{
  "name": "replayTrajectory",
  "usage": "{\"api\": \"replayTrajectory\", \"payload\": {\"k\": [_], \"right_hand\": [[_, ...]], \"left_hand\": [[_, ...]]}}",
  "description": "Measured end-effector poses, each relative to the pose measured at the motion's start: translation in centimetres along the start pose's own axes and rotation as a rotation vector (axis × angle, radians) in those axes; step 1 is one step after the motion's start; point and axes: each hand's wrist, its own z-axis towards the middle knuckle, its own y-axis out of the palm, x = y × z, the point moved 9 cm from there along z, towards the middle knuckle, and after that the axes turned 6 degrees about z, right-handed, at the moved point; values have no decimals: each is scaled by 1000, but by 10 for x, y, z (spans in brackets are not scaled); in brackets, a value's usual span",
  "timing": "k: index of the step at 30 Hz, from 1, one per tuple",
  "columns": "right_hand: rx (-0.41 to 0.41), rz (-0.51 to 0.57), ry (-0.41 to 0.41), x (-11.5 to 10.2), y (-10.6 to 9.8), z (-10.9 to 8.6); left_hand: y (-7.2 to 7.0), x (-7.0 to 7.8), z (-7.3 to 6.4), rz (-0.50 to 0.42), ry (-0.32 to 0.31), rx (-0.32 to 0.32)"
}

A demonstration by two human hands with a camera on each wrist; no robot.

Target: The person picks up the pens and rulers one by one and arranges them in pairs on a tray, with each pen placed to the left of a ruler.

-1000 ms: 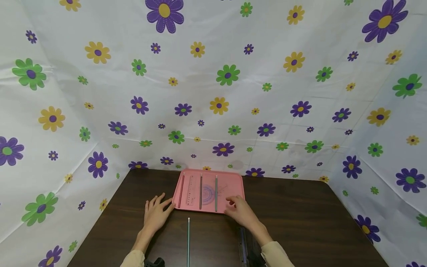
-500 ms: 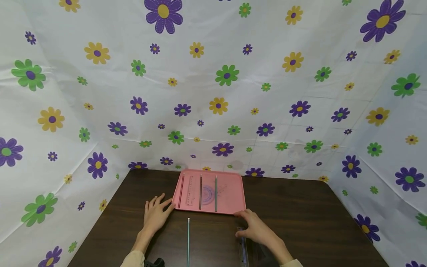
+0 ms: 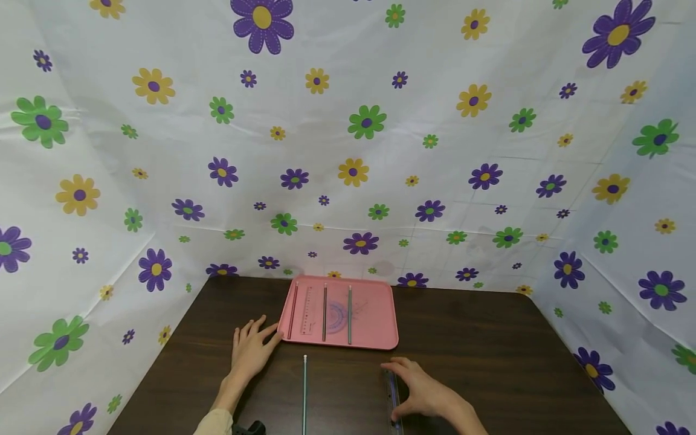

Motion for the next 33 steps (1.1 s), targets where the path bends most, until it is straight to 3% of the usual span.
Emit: {"api": "replayTrajectory", "payload": {"k": [6,13,29,33], "right_hand": [[-21,-7,-11,1,5,-5],[11,-129,-38,2,7,-3],[-1,-177,-54,-7,3,6],[11,-137,-32,-6,1,10]], "left_hand": [[-1,1,0,5,2,-3],[0,0,0,-4,-8,-16],[0,-1,1,-3,-7,-9],[1,-2,1,-3,-11,-14]]}}
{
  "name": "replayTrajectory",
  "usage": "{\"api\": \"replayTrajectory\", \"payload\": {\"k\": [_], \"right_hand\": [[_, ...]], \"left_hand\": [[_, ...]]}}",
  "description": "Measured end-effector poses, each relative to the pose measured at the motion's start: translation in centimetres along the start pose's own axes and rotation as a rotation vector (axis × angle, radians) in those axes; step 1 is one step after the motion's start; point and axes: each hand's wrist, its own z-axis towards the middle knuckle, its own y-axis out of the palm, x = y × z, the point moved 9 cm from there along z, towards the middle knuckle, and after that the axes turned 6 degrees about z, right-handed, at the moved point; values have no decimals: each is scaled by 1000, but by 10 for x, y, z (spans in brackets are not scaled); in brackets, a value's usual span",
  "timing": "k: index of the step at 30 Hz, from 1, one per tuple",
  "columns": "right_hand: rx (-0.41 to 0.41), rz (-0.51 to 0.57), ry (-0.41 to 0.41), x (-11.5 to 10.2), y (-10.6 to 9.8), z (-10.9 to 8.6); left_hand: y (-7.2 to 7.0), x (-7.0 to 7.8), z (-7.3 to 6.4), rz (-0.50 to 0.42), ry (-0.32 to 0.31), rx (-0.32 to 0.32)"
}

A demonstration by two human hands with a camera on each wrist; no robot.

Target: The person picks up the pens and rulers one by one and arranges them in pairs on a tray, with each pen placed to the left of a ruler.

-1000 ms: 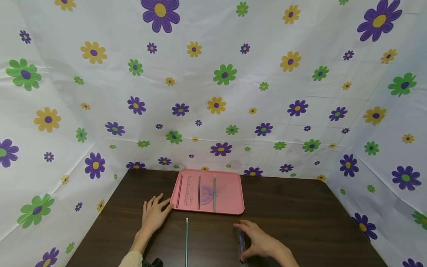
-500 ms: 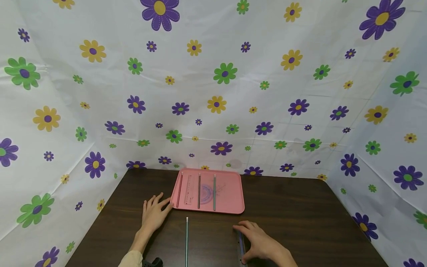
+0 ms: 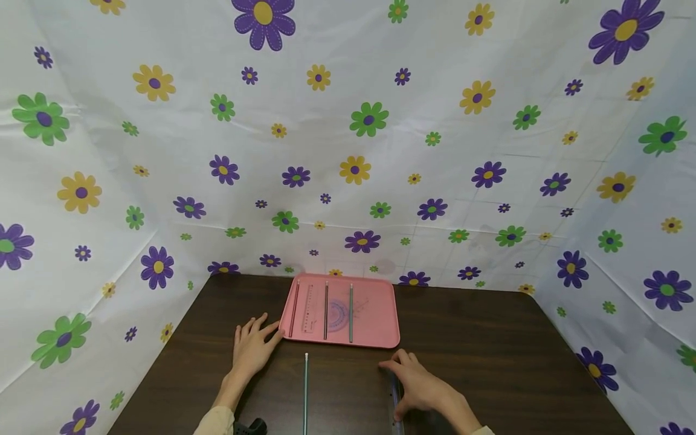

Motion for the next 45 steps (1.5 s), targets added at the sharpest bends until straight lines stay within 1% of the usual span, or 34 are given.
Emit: {"api": "replayTrajectory", "payload": {"k": [2,7,11,13,18,21,25,28,31,34,38,41,45], "right_hand": [[11,34,19,3,-1,1],[48,111,35,7,-6,3],[47,223,33,9,-8,3],[43,292,25,10,-9,3],[43,454,-33,5,-10,0],[61,543,-47,4,-10,1],[97,616,-38,5,-12,2],[125,666,-53,6,-14,2],[150,700,-84,5,-17,2],[167,695,-106,6,-19,4],[191,682,-78,8,-20,6],[211,698,-46,10,-20,7],[241,707,-52,8,-21,10]], "left_hand": [[1,0,0,0,-2,-5],[1,0,0,-5,-1,-2],[0,0,-1,-7,3,4],[-1,0,-1,-8,4,6],[0,0,-1,-5,3,5],[0,0,-1,-4,3,5],[0,1,-2,-4,4,6],[-1,2,-2,-5,6,9],[-2,3,-1,-4,8,13],[-3,3,-1,-3,7,12],[-3,3,-1,0,10,19],[-3,3,-2,2,15,27],[-3,3,-2,-3,15,27]]}}
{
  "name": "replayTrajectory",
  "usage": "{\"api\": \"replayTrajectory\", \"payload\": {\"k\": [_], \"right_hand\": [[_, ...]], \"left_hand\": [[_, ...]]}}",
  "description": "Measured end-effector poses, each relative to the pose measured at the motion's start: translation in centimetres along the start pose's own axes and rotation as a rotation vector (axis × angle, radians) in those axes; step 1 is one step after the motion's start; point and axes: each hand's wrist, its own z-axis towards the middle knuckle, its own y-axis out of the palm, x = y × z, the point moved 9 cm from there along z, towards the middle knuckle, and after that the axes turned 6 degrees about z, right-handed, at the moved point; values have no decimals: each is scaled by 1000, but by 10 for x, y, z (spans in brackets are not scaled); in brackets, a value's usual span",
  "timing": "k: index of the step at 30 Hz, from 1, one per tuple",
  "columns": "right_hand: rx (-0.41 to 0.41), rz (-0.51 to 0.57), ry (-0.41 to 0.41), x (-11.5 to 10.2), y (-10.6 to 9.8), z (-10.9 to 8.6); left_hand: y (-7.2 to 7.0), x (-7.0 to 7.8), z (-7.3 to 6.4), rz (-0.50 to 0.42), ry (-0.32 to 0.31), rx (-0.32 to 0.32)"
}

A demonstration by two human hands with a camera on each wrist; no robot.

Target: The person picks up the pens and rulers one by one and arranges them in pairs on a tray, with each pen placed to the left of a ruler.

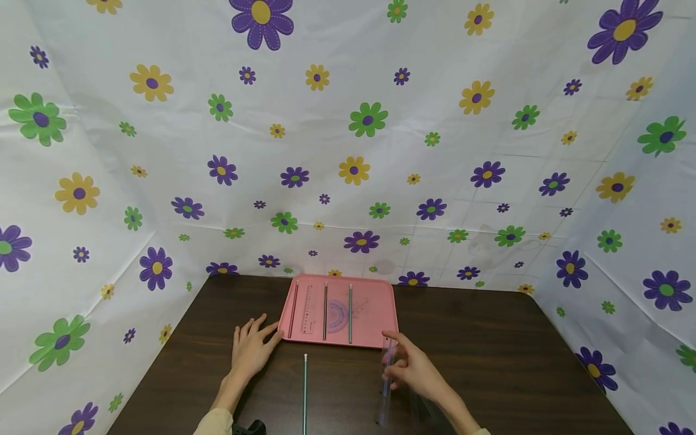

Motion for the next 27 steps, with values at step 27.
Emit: {"api": "replayTrajectory", "payload": {"k": [27], "right_hand": [[262,-99,-48,-12,-19,50]], "left_hand": [[2,-2,1,3,0,-5]]}}
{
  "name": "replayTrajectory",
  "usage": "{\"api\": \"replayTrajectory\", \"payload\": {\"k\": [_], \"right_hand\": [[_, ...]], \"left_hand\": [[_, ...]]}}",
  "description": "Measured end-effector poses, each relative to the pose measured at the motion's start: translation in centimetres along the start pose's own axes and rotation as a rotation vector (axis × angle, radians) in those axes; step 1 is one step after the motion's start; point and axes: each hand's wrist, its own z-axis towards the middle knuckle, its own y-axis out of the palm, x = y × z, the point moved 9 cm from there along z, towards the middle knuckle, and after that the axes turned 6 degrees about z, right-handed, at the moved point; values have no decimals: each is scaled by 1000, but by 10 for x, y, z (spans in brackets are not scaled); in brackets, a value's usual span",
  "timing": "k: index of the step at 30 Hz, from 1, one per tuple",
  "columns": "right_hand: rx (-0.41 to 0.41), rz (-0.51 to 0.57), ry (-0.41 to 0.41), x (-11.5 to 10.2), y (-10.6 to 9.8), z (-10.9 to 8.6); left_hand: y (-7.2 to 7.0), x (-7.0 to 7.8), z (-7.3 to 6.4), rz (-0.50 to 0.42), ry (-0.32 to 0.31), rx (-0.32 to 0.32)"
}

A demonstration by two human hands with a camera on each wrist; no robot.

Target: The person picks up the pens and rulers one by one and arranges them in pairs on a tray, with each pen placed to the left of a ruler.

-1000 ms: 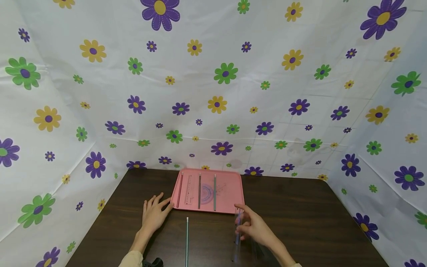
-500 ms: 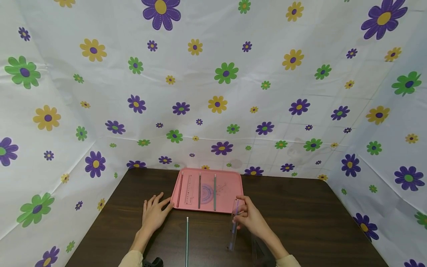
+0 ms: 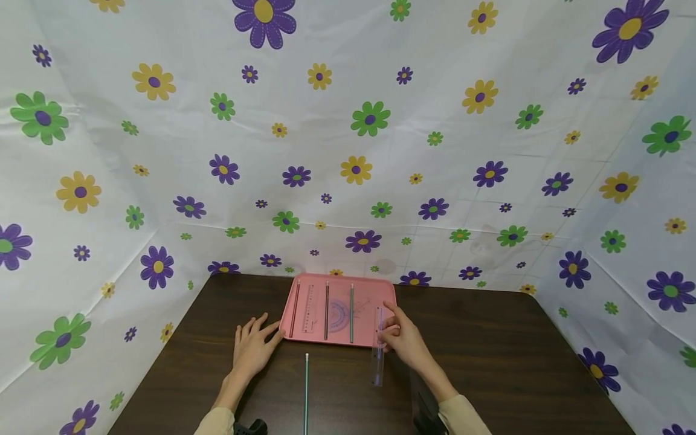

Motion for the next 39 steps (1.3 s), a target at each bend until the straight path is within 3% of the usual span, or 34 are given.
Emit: {"api": "replayTrajectory", "payload": {"k": [6,13,25,32,39], "right_hand": [[101,37,36,4,-3,9],[201,11,7,6,-5,20],[272,-28,7,13,-2,37],[275,-89,47,18,2,49],[111,-15,133,32,20,57]], "left_hand": [[1,0,1,2,-1,-4],[2,0,1,6,0,-7],[0,1,0,6,-1,-1],[-1,1,0,12,-2,2],[0,0,0,10,-2,1]]}}
